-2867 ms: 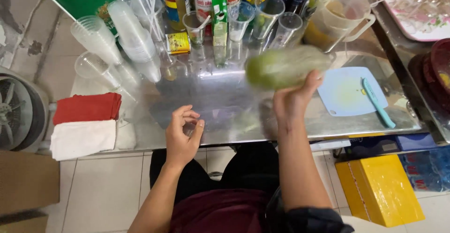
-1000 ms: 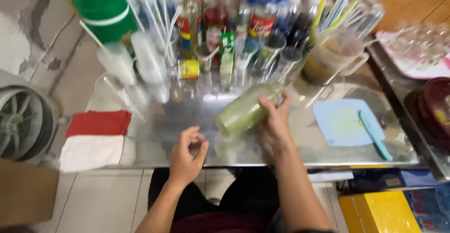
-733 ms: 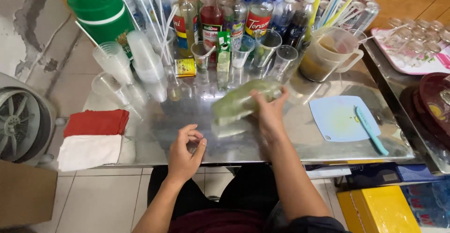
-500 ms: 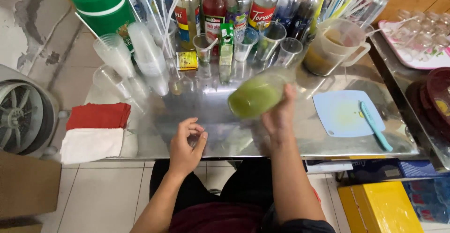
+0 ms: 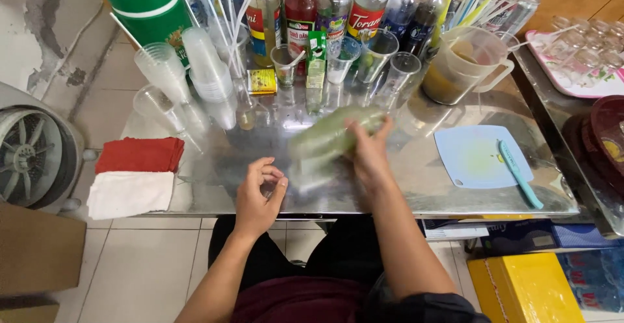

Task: The person prepares a green beverage by shaking a mixture in a plastic shaker, then pours it into a clear plastic cup. They add a red liquid from a bottle, shake the mixture again, and finally pour the drink into a smaller plastic cup.

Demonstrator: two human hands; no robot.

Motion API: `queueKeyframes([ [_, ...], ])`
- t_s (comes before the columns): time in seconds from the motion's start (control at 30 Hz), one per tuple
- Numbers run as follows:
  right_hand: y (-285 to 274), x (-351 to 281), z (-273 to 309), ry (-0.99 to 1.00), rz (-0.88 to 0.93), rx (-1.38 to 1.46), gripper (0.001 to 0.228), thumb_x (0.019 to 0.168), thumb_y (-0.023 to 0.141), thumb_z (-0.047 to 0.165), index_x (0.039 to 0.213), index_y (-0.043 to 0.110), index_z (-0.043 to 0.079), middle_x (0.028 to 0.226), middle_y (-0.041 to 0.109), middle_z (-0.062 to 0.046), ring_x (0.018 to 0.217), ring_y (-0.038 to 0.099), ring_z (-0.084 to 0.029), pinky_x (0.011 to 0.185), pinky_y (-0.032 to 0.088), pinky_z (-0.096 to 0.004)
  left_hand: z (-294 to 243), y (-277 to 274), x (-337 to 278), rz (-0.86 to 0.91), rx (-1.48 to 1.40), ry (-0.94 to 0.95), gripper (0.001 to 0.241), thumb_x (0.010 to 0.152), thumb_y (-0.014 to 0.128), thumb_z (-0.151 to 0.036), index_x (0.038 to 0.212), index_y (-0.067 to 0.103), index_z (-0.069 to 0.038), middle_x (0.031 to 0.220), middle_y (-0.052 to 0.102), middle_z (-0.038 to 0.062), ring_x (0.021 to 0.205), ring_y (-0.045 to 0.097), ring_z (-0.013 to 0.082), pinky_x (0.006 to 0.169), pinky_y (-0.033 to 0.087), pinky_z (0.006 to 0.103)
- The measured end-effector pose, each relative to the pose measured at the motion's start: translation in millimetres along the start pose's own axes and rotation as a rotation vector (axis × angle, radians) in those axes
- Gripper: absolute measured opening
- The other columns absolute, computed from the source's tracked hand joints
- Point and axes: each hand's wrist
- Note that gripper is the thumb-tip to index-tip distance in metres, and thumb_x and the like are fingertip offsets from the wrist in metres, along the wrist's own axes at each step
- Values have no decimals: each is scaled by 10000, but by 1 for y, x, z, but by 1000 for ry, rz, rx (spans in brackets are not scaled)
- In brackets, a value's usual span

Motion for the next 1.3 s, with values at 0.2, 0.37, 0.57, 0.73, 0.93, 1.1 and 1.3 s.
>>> queueKeyframes([
  [0.2,-46,53,-28,-5,33,309,808,856,765,237,1454,230,340,1338,426,-224,1094,617,-410,846,587,-636,2,-2,-2,-1,-21,-10,401,931,684,-154,1284,526,-50,974,741,112,876,755,270,793,593,422],
  [0.37,-9,14,-13,68,-125,65,887,940,703,244,1525,43,334,1352,357,-245,1078,580,-401,777,570,-717,2,-1,2,-3,-7,21,401,928,696,-153,1282,535,-55,965,740,88,869,758,248,787,587,401],
  [0.57,-35,51,-35,46,80,311,1037,934,722,484,1604,-68,418,1633,44,-229,1398,385,-478,889,384,-858,6,-2,0,-13,-10,15,402,931,687,-149,1283,529,-38,975,740,108,862,758,264,784,592,408],
  [0.73,15,-3,5,83,-17,-161,1038,850,782,154,1595,65,244,1375,387,-299,1132,563,-471,847,535,-657,1,-4,2,15,-41,-15,412,935,680,-171,1292,524,-35,978,737,115,877,760,274,788,588,416],
  [0.93,-14,33,-18,-65,-162,209,931,960,678,188,1574,-17,279,1293,415,-199,1023,608,-366,735,624,-540,3,-1,1,-14,-24,5,400,949,681,-200,1289,533,-49,972,742,103,871,758,262,764,588,404],
  [1.1,-32,46,-27,28,-41,93,960,855,798,283,1552,139,290,1309,448,-201,1026,632,-355,733,623,-572,4,-3,3,-10,-39,3,393,942,682,-174,1283,536,-44,974,739,103,879,757,260,772,594,400],
  [1.3,-27,53,-20,-64,-28,5,973,898,774,229,1563,66,286,1319,433,-225,1004,663,-366,645,654,-511,2,-1,1,-9,-24,-9,401,936,687,-153,1287,529,-39,973,733,101,896,751,254,794,603,402],
])
Point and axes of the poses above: each hand's wrist, its own x-axis towards the middle knuckle, its own y-axis out of the palm, z = x × y
